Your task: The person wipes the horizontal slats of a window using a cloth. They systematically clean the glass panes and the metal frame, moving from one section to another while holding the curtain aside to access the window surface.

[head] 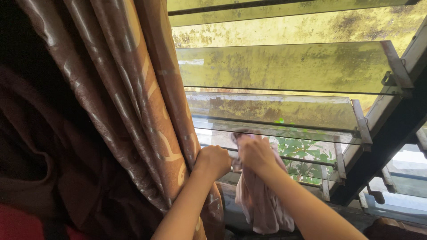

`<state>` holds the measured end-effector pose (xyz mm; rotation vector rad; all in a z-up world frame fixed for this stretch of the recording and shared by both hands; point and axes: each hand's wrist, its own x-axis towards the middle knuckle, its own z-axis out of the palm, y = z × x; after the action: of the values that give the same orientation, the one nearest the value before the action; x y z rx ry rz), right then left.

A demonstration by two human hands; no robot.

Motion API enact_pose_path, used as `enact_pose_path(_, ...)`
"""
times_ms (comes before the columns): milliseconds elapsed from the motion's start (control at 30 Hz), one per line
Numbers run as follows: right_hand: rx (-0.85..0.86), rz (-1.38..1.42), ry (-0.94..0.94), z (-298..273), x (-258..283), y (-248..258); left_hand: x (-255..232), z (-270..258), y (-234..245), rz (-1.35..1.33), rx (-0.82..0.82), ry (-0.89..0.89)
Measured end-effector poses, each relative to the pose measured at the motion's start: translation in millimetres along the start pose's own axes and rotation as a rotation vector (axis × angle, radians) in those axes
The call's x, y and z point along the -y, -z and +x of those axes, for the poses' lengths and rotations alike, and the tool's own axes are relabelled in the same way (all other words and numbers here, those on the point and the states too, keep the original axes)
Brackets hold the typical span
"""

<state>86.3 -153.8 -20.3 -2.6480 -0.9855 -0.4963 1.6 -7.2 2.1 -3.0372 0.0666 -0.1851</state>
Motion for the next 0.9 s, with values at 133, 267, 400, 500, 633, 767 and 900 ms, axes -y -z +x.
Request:
enact_pose_path(133, -0.251, 0.157, 0.368, -45, -4, 1, 6, -3, -8, -0.076, -0.064, 0.020)
enact_pose_path(267, -0.062, 0.156, 0.096, -11, -28, 6, 23, -14, -13, 0.044, -0.139, -0.172)
enact_pose_path(400, -0.161, 0.161, 0.154, 35, 18, -26, 62, -23, -10, -0.300, -0.213, -0.045)
enact_pose_path(500, -0.213, 0.159, 0.410, 18, 64, -40, 104, -25, -18, -0.250, -0.308, 0.141)
enact_pose_path(633, -0.009, 0.222, 0.251, 17, 21, -33, 131, -21, -45, 0.111, -0.261, 0.002)
enact_pose_path(767, -0.331, 0.074, 0.335, 77, 27, -66, 137, -22, -49, 0.283, -0.207, -0.084)
enact_pose_path(900, -0.173, 0.257, 0.431, 84, 86, -89, 134, -17, -42, 0.242, -0.062, -0.066)
